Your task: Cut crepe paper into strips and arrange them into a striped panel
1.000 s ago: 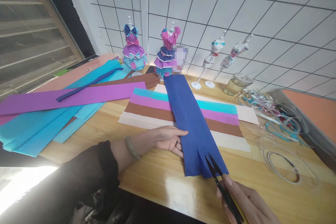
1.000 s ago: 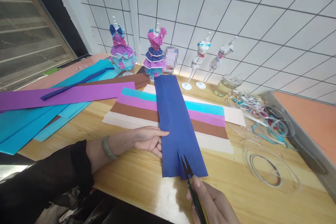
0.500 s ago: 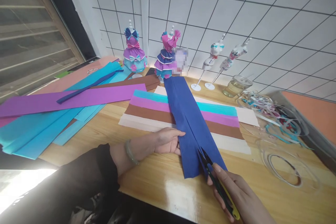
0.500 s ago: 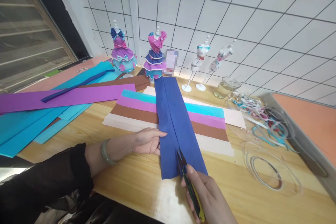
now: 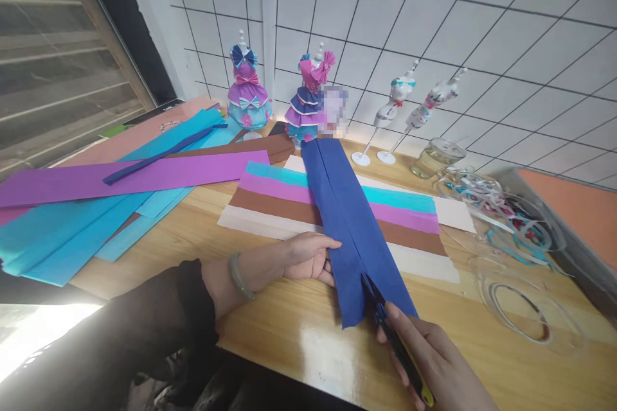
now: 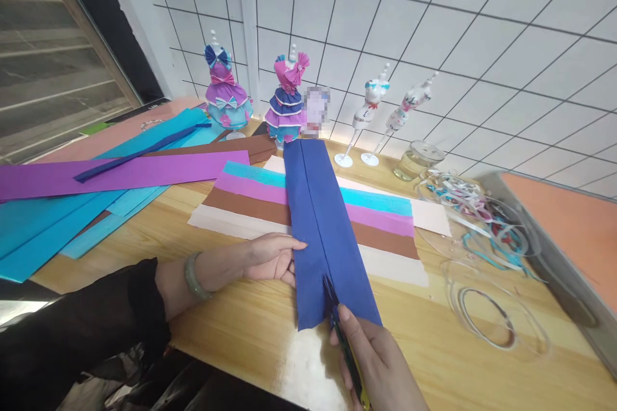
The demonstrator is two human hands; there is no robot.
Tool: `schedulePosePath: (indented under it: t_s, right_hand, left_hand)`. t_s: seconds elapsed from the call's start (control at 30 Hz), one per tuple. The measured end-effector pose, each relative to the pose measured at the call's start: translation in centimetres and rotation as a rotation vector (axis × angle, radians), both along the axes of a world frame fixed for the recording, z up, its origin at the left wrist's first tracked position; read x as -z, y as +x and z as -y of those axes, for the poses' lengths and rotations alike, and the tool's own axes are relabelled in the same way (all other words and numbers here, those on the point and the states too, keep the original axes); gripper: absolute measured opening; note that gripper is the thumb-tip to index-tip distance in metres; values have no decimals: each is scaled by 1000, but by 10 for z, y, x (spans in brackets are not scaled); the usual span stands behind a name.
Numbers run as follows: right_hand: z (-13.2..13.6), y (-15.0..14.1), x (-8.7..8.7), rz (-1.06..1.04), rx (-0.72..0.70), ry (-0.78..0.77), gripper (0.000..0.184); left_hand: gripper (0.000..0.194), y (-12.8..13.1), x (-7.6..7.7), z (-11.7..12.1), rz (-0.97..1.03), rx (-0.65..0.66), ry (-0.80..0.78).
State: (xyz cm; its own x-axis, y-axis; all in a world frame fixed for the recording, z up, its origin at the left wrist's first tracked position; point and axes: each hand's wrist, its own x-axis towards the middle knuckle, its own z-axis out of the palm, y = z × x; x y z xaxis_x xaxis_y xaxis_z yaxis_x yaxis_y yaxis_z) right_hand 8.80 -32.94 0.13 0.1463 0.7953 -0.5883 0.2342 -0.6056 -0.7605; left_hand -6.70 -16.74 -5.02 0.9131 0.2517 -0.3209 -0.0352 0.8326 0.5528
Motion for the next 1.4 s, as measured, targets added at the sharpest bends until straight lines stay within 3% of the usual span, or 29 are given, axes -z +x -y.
schedulePosePath:
  t_s: [0.27, 0.57, 1.17, 1.4]
  right_hand:
    - [-3, 2, 1, 78, -6, -10, 55]
    - [-16, -2, -1, 46, -10, -12, 53]
    - [-20, -9, 4, 8, 46, 61, 50]
    - [-21, -8, 11, 21, 22, 115, 50]
  left_hand:
    - [18, -1, -2, 1, 2, -22, 36]
    - [22, -1, 3, 1, 4, -11, 58]
    - [17, 0, -4, 3, -39, -65, 11]
    - [26, -1, -7, 3, -37, -60, 16]
